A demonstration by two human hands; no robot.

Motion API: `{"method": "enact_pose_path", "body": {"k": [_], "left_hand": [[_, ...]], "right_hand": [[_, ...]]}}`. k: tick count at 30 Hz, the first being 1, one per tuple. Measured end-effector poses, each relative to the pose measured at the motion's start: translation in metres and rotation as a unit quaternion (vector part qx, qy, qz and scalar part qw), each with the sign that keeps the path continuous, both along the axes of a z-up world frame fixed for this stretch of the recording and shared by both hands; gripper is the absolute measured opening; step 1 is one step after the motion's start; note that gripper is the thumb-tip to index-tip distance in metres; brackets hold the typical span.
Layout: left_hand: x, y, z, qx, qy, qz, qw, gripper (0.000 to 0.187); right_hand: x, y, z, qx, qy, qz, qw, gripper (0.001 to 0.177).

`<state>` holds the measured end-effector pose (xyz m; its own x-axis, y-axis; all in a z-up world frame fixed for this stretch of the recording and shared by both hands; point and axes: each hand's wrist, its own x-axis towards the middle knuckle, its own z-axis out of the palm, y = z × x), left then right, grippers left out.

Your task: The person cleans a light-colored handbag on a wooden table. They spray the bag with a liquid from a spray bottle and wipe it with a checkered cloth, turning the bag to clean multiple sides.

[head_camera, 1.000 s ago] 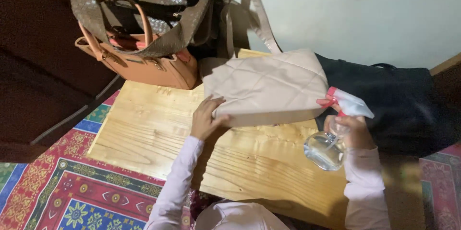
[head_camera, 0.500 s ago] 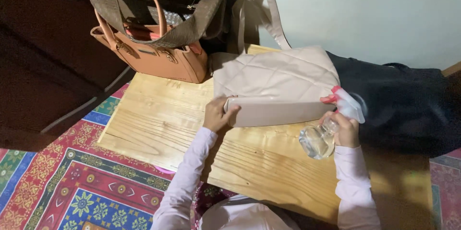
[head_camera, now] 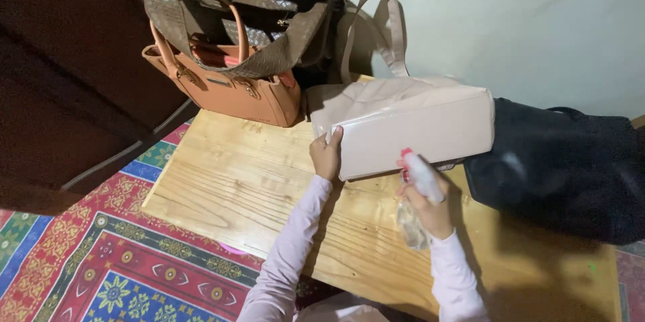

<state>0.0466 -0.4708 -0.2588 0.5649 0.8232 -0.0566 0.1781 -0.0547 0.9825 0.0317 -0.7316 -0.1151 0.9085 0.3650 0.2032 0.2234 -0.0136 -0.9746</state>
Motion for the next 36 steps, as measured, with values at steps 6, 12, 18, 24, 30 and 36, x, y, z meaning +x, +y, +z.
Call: {"method": "enact_pose_path", "body": {"k": [6, 12, 18, 24, 30, 36], "left_hand": [[0.017, 0.012, -0.041, -0.096, -0.013, 0.024, 0.995, 0.053], [0.032, 0.017, -0.061, -0.138, -0.018, 0.042, 0.989, 0.048], [0.032, 0.016, -0.055, -0.145, -0.060, 0.052, 0.986, 0.044], [0.029, 0.015, -0.047, -0.164, -0.125, 0.059, 0.977, 0.040], [0.022, 0.010, -0.017, -0.235, -0.217, 0.070, 0.945, 0.033], [0.008, -0.002, 0.028, -0.274, -0.224, 0.067, 0.933, 0.040]], "right_hand": [[-0.009, 0.020, -0.009, -0.085, -0.042, 0.008, 0.995, 0.062], [0.000, 0.005, -0.021, -0.064, -0.043, -0.055, 0.996, 0.032], [0.013, -0.027, -0.030, 0.015, -0.004, -0.097, 0.995, 0.045], [0.025, -0.054, -0.012, -0.053, -0.030, -0.206, 0.977, 0.029], [0.023, -0.056, -0.013, -0.011, -0.023, -0.131, 0.991, 0.052], [0.008, -0.029, 0.017, -0.149, -0.247, -0.028, 0.957, 0.035]]}}
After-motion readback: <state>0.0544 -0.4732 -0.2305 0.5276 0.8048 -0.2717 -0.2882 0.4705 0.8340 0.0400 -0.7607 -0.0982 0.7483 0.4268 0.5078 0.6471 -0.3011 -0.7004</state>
